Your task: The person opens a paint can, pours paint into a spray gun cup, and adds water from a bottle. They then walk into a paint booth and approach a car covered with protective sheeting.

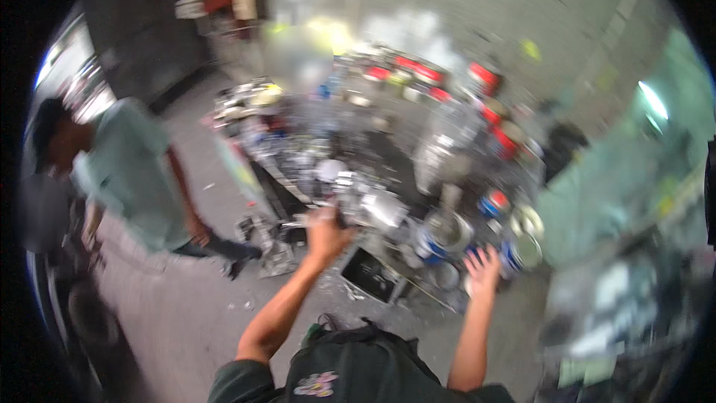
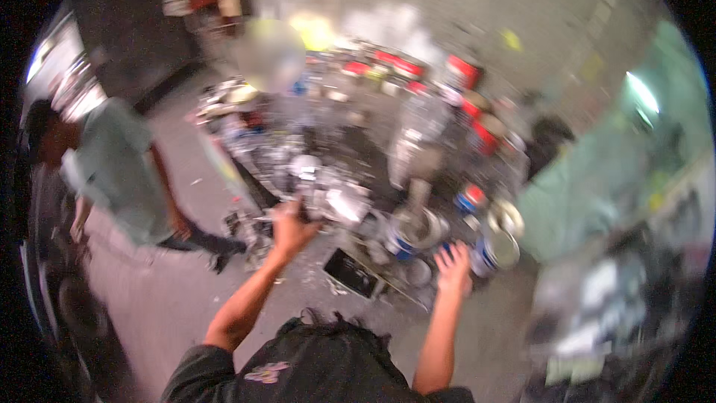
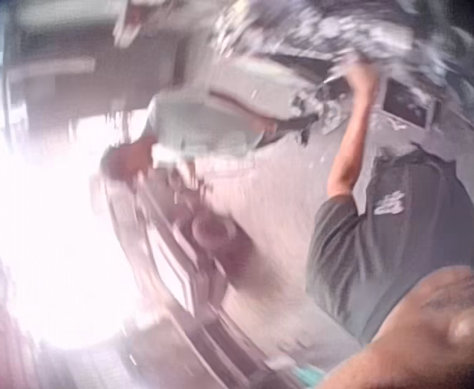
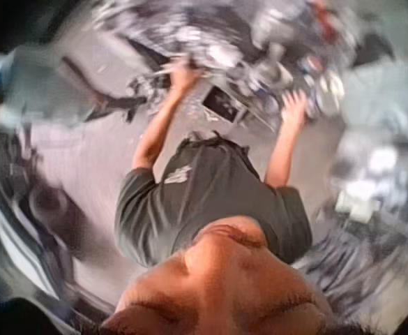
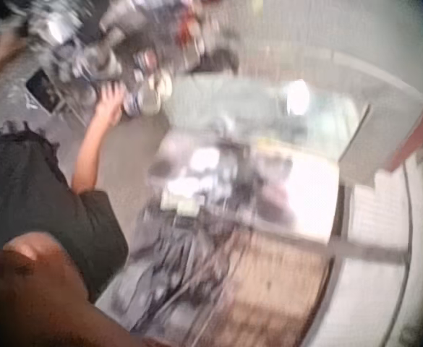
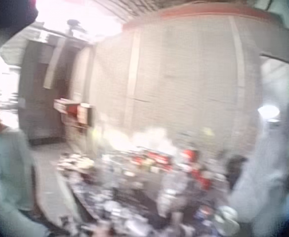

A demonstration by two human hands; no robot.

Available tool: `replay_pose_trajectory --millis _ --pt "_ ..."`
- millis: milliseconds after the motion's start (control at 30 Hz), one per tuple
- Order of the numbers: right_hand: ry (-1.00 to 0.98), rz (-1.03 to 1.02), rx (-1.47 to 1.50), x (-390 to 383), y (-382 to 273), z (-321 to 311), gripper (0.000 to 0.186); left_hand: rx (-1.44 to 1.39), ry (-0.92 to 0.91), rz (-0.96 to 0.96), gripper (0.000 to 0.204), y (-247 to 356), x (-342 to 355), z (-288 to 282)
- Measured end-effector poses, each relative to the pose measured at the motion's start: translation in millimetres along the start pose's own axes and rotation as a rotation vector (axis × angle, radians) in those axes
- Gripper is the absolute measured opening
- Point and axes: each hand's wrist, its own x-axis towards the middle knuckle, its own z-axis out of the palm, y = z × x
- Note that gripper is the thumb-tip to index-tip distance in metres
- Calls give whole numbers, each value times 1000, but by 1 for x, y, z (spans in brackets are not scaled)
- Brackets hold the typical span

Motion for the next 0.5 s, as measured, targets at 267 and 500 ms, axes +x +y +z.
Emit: replay_pose_trajectory --millis 267,500 --pt "-475 -695 -1288 -33 -39 75 119 68 29 24 78 6 4 -4" --pt "-685 -625 -1384 -12 -35 112 119 27 21 11 79 5 -9 2"
